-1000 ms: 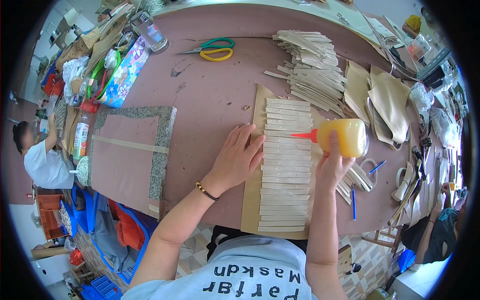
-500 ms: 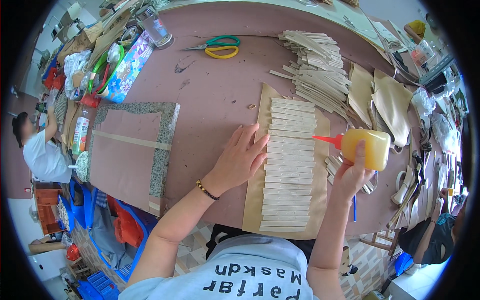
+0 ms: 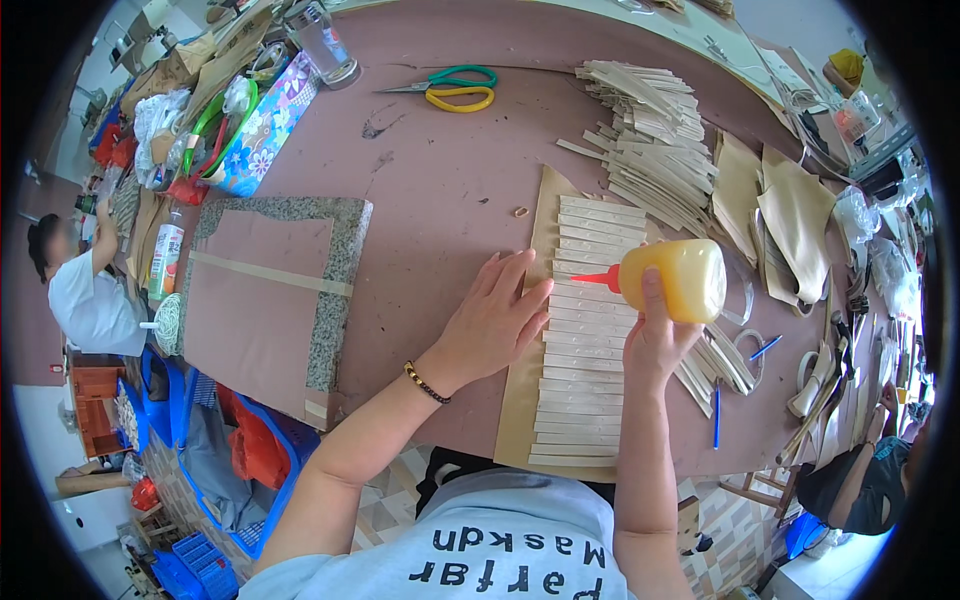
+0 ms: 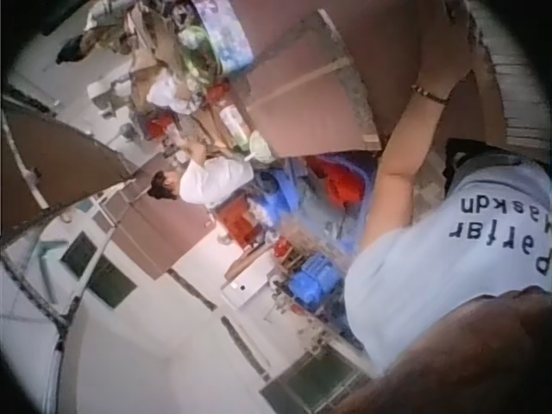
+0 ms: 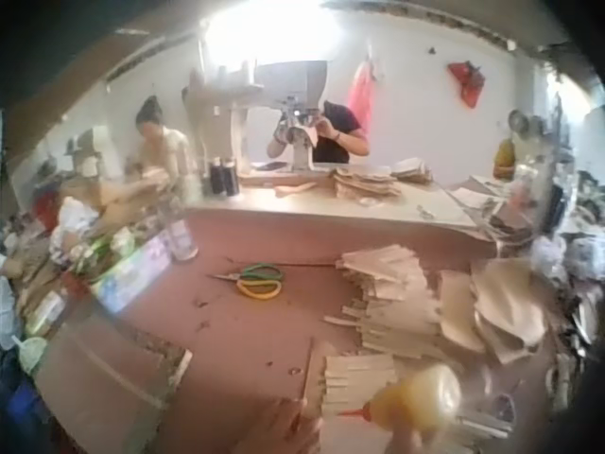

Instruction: The person applies glue from a yellow squeeze bottle onto a series of parallel wooden strips arranged on a cardboard sheet. The person holds the bottle with the right hand and guides the nozzle along the strips while the left hand stabilizes the work area. The process is repetitive and covers the length of the strips.

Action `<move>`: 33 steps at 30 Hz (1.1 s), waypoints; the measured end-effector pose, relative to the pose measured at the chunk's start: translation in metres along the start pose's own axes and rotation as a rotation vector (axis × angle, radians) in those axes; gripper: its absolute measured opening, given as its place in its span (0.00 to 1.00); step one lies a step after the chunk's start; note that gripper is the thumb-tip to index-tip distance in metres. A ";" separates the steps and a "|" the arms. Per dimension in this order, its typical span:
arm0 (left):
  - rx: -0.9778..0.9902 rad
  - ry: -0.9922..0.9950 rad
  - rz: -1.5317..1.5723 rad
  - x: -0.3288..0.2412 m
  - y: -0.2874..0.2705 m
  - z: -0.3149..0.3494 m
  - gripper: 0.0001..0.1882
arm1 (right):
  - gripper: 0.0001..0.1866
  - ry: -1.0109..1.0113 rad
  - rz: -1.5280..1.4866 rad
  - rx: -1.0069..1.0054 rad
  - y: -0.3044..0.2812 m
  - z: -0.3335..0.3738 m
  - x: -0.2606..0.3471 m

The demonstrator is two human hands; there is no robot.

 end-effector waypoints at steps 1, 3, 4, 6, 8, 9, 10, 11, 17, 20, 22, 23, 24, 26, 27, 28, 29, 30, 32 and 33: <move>-0.002 0.003 -0.002 0.000 0.000 0.000 0.22 | 0.20 -0.011 0.008 0.011 0.003 0.001 0.000; 0.009 0.001 0.001 -0.001 0.000 -0.002 0.21 | 0.20 -0.017 0.029 0.022 0.006 0.002 -0.002; 0.015 0.000 0.003 -0.001 0.000 -0.003 0.21 | 0.20 -0.011 0.042 0.024 0.006 0.003 -0.004; 0.001 -0.004 0.004 0.000 0.001 -0.002 0.21 | 0.19 -0.006 0.037 0.011 0.011 0.005 -0.003; -0.008 0.000 0.004 0.000 0.001 -0.001 0.21 | 0.17 -0.010 0.005 -0.022 0.016 0.007 0.002; -0.011 0.005 0.004 0.000 0.001 -0.002 0.21 | 0.17 -0.002 0.013 -0.015 0.015 0.007 0.001; -0.013 0.010 0.005 -0.001 0.001 -0.002 0.20 | 0.17 0.005 0.022 -0.008 0.012 0.007 0.001; -0.009 0.010 0.004 -0.001 0.001 -0.002 0.21 | 0.17 0.014 0.028 0.001 0.011 0.007 0.000; 0.027 -0.009 -0.002 0.000 0.002 -0.002 0.21 | 0.17 -0.022 0.031 0.004 0.018 0.007 0.006; 0.044 -0.016 0.001 0.000 0.003 -0.002 0.21 | 0.18 -0.063 0.072 0.018 0.017 0.008 0.014; 0.048 -0.012 -0.009 -0.001 0.003 -0.003 0.21 | 0.18 -0.051 0.050 -0.007 0.009 0.007 0.013; 0.045 -0.011 -0.005 -0.001 0.003 -0.003 0.21 | 0.18 -0.045 0.039 -0.017 0.004 0.007 0.012; 0.041 -0.010 -0.002 -0.001 0.003 -0.002 0.21 | 0.17 -0.037 0.045 -0.023 -0.002 0.006 0.011; 0.037 -0.008 0.006 0.000 0.003 -0.002 0.21 | 0.17 -0.022 0.056 -0.035 -0.017 0.004 0.010; 0.037 -0.008 0.010 0.000 0.004 -0.002 0.21 | 0.17 -0.052 0.064 -0.053 -0.024 0.003 0.014; 0.037 -0.007 0.014 0.000 0.005 -0.002 0.21 | 0.16 -0.044 0.035 -0.072 -0.030 0.001 0.015; 0.037 -0.006 0.014 0.000 0.005 -0.002 0.21 | 0.16 -0.038 0.006 -0.093 -0.034 -0.001 0.019; 0.036 -0.004 0.014 0.000 0.005 -0.002 0.21 | 0.16 -0.031 -0.023 -0.114 -0.039 -0.003 0.022; 0.040 -0.004 0.010 0.000 0.005 -0.002 0.21 | 0.15 -0.052 -0.050 -0.123 -0.048 -0.007 0.023; 0.045 -0.006 0.007 0.000 0.005 -0.001 0.21 | 0.16 -0.053 -0.064 -0.140 -0.055 -0.008 0.022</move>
Point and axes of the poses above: each hand's wrist, its own z-axis away from the middle knuckle, its own y-axis out of the palm, x = y × z, the point moved 9 cm from there along -z, towards the middle knuckle
